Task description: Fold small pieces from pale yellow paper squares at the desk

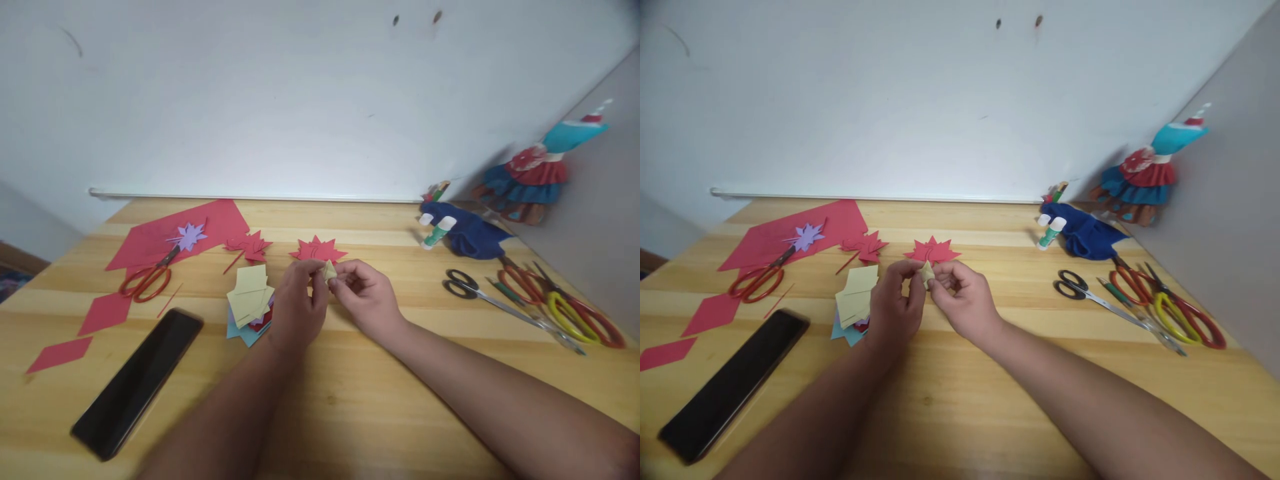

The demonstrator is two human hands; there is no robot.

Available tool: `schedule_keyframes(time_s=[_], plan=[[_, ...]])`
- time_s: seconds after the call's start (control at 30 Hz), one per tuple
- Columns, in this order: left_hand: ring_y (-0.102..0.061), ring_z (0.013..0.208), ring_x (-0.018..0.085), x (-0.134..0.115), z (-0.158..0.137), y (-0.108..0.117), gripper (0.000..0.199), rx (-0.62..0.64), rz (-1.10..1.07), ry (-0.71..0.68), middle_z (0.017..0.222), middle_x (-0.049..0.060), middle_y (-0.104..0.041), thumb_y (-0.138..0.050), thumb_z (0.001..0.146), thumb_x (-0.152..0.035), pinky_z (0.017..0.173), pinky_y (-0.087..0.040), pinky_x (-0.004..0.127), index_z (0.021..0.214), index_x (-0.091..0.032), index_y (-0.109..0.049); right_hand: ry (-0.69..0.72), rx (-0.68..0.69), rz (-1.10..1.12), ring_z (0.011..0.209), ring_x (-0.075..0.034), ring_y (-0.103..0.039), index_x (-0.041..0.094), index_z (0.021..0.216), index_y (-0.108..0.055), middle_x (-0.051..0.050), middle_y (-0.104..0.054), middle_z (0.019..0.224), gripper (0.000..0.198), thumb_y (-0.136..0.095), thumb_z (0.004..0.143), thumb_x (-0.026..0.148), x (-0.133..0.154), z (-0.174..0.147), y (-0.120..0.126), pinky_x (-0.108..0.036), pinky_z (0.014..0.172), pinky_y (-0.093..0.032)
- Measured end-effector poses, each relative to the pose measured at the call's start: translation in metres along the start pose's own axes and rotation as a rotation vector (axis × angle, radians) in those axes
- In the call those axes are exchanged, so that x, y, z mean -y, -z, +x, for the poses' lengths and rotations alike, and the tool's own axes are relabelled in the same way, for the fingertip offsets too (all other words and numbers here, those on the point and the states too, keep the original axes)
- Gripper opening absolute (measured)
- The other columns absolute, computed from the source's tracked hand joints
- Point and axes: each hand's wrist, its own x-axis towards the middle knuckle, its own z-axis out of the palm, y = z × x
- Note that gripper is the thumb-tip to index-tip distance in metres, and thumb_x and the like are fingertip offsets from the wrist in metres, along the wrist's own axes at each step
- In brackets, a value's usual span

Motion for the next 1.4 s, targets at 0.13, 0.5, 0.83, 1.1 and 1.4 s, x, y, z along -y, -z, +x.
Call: schedule_keyframes(time_s=[0.13,0.5,0.83,1.1,1.4], plan=[[-0.074,0.091,0.017,-0.0015,0.0013,0.0013,0.019,0.021,-0.014,-0.068,0.096,0.003,-0.077,-0.059,0.093,-0.009,0.084,-0.058,0.029,0.106,-0.023,-0.062,-0.001,0.028,0.011,0.066,-0.017,-0.068,0.023,0.088,-0.075,-0.002,-0.075,0.074,0.013,-0.075,0.084,0.035,0.0012,-0.0008,0.0003,-0.03,0.065,-0.058],[-0.076,0.097,0.018,0.0012,0.0006,0.0017,0.02,0.054,0.022,-0.066,0.102,0.005,-0.079,-0.057,0.1,-0.013,0.088,-0.059,0.031,0.116,-0.023,-0.063,0.106,0.036,-0.179,0.083,-0.022,-0.07,0.026,0.091,-0.081,-0.004,-0.076,0.085,0.021,-0.064,0.098,0.036,0.0021,-0.0008,0.0056,-0.037,0.08,-0.056],[-0.076,0.099,0.019,0.0035,0.0039,0.0013,0.028,0.071,-0.015,-0.075,0.106,0.005,-0.079,-0.066,0.09,-0.009,0.09,-0.061,0.033,0.114,-0.024,-0.063,0.145,0.049,-0.187,0.088,-0.022,-0.07,0.027,0.092,-0.082,-0.005,-0.076,0.09,0.022,-0.063,0.1,0.034,0.0023,0.0018,0.0058,-0.037,0.084,-0.055],[-0.077,0.095,0.018,0.0054,0.0056,0.002,0.015,0.059,-0.008,-0.069,0.102,0.004,-0.081,-0.067,0.093,-0.013,0.087,-0.062,0.032,0.104,-0.024,-0.067,0.167,0.045,-0.234,0.084,-0.022,-0.069,0.026,0.091,-0.081,-0.005,-0.076,0.088,0.022,-0.061,0.099,0.03,0.0004,0.003,0.0062,-0.037,0.081,-0.055],[-0.077,0.097,0.018,0.0057,0.0051,0.0034,0.014,0.091,0.028,-0.097,0.101,0.005,-0.081,-0.06,0.098,-0.012,0.087,-0.061,0.031,0.105,-0.023,-0.065,0.176,0.02,-0.254,0.077,-0.021,-0.067,0.025,0.083,-0.079,-0.004,-0.072,0.081,0.02,-0.064,0.095,0.028,0.0033,0.0016,0.0051,-0.035,0.073,-0.054]])
